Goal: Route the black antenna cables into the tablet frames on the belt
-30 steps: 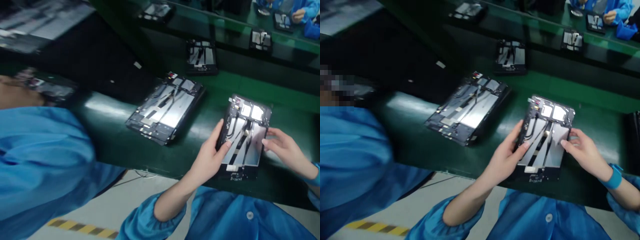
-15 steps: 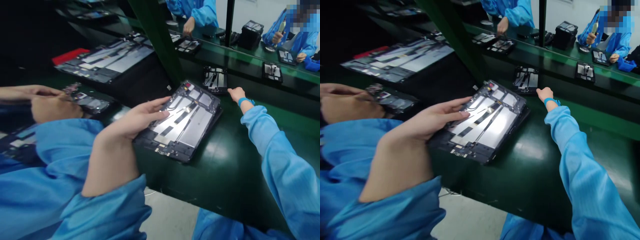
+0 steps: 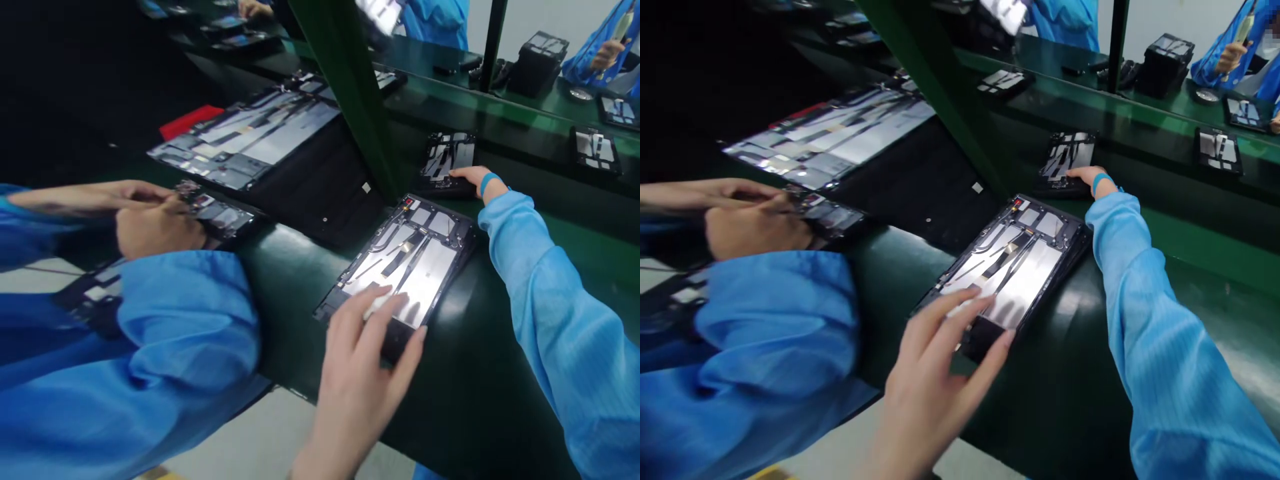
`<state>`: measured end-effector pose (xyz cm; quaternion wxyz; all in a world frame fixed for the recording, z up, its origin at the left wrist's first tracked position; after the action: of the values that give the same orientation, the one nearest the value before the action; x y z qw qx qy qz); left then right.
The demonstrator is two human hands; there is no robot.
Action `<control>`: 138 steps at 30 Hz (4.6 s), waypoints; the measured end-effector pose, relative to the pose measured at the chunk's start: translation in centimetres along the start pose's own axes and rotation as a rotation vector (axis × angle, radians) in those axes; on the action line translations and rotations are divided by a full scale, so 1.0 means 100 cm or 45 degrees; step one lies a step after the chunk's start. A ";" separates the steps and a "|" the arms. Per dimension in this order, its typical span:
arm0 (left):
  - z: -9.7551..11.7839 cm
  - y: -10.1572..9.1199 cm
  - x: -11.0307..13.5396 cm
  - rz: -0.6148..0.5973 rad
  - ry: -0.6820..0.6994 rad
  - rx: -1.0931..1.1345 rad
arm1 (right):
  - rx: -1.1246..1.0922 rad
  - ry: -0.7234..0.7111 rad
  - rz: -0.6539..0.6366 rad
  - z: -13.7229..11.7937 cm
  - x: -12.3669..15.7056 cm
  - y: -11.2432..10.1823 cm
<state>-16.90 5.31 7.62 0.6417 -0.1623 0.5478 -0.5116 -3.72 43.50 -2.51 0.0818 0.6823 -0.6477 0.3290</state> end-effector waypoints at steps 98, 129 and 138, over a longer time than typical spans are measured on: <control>0.155 0.203 -0.084 -1.291 0.431 0.548 | 0.550 -0.683 0.295 0.261 0.322 -0.198; 0.206 0.183 -0.015 -1.021 0.414 0.079 | 0.800 -0.647 0.274 0.254 0.317 -0.233; 0.208 0.181 -0.019 -0.916 0.317 0.235 | 0.208 -0.427 0.288 0.279 0.314 -0.257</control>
<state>10.08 7.21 1.98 0.3619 -0.2225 0.4813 -0.7668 28.21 6.20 1.49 -0.1202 0.6549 -0.6958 0.2694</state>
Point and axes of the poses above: each hand's wrist, its own x-axis away from the middle knuckle, its own y-axis out of the palm, z = x × y, the point moved 7 cm from there along -x, towards the middle knuckle, and after that the axes turned 13 degrees about y, right-handed, at the moved point
